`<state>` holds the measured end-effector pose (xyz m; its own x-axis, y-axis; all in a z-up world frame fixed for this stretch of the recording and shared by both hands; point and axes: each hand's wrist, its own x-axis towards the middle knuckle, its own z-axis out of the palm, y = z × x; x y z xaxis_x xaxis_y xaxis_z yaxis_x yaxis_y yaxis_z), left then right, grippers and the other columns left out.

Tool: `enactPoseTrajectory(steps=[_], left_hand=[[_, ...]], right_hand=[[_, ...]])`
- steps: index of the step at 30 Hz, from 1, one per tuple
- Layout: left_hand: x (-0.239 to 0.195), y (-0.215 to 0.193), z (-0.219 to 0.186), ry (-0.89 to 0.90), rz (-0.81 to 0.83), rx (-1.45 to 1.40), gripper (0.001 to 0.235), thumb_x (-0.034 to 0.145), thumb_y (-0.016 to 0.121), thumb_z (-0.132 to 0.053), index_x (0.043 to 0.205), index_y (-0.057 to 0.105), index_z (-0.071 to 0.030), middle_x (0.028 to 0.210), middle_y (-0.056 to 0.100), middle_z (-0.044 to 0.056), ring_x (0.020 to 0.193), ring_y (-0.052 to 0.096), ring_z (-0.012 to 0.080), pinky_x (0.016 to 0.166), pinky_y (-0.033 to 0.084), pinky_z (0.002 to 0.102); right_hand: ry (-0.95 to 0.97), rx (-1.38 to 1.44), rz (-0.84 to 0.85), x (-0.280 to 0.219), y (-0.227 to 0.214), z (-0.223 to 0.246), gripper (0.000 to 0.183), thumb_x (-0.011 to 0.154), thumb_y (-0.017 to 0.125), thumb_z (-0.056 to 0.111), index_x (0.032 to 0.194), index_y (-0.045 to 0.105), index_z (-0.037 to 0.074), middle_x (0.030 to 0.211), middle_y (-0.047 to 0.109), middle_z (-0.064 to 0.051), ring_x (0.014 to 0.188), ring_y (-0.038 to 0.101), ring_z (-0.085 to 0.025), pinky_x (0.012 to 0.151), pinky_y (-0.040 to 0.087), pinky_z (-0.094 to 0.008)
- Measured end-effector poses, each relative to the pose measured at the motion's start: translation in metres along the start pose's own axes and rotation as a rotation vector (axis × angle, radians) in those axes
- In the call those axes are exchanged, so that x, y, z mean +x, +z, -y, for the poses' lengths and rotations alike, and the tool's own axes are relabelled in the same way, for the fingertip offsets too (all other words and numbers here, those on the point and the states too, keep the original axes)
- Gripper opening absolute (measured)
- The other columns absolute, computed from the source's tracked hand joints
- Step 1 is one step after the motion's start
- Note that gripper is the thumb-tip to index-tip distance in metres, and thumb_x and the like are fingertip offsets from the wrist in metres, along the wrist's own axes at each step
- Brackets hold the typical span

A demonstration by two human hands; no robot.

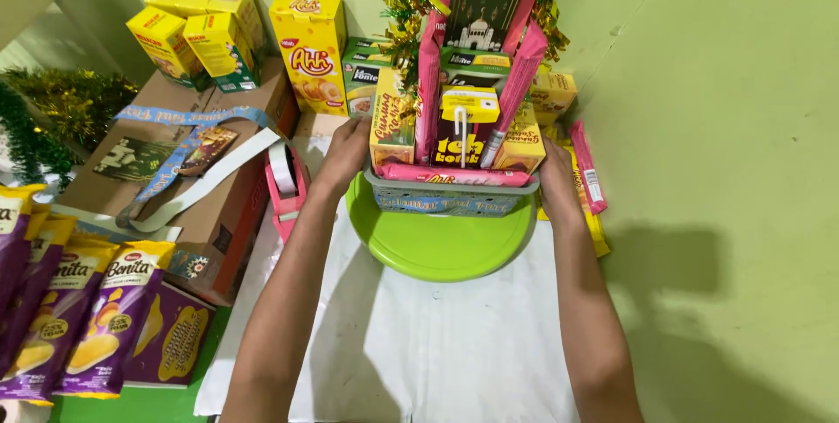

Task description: Assembling a decorative gift hamper by arranging snacks and decorations

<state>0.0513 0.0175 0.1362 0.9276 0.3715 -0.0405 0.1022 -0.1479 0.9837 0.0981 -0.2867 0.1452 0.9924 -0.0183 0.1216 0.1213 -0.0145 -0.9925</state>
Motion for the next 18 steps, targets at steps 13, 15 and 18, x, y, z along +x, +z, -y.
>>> enactPoseTrajectory(steps=[13,15,18], left_hand=[[0.016,-0.004,0.012,-0.076,-0.002,0.128,0.076,0.1,0.047,-0.061,0.109,0.071,0.011,0.092,0.067,0.027,0.076,0.068,0.0335,0.057,0.052,0.044],[-0.01,-0.006,-0.015,-0.063,0.017,0.142,0.075,0.101,0.044,-0.059,0.108,0.072,0.011,0.096,0.069,0.029,0.091,0.069,0.0381,0.072,0.053,0.048],[-0.016,-0.005,-0.025,-0.035,0.04,0.158,0.073,0.103,0.041,-0.056,0.103,0.075,0.008,0.094,0.071,0.028,0.098,0.072,0.0394,0.086,0.054,0.049]], right_hand=[[-0.064,0.115,0.043,-0.004,0.007,0.0,0.032,0.106,0.054,0.028,0.109,0.076,0.006,0.096,0.07,-0.006,0.085,0.068,-0.017,0.086,0.056,-0.033],[-0.066,0.133,0.043,-0.006,0.007,0.0,0.03,0.106,0.054,0.025,0.106,0.076,0.005,0.093,0.07,-0.006,0.08,0.068,-0.016,0.082,0.057,-0.032],[-0.079,0.154,0.029,-0.006,0.007,0.0,0.028,0.106,0.054,0.021,0.102,0.076,0.005,0.087,0.07,-0.005,0.073,0.068,-0.015,0.075,0.058,-0.03]])
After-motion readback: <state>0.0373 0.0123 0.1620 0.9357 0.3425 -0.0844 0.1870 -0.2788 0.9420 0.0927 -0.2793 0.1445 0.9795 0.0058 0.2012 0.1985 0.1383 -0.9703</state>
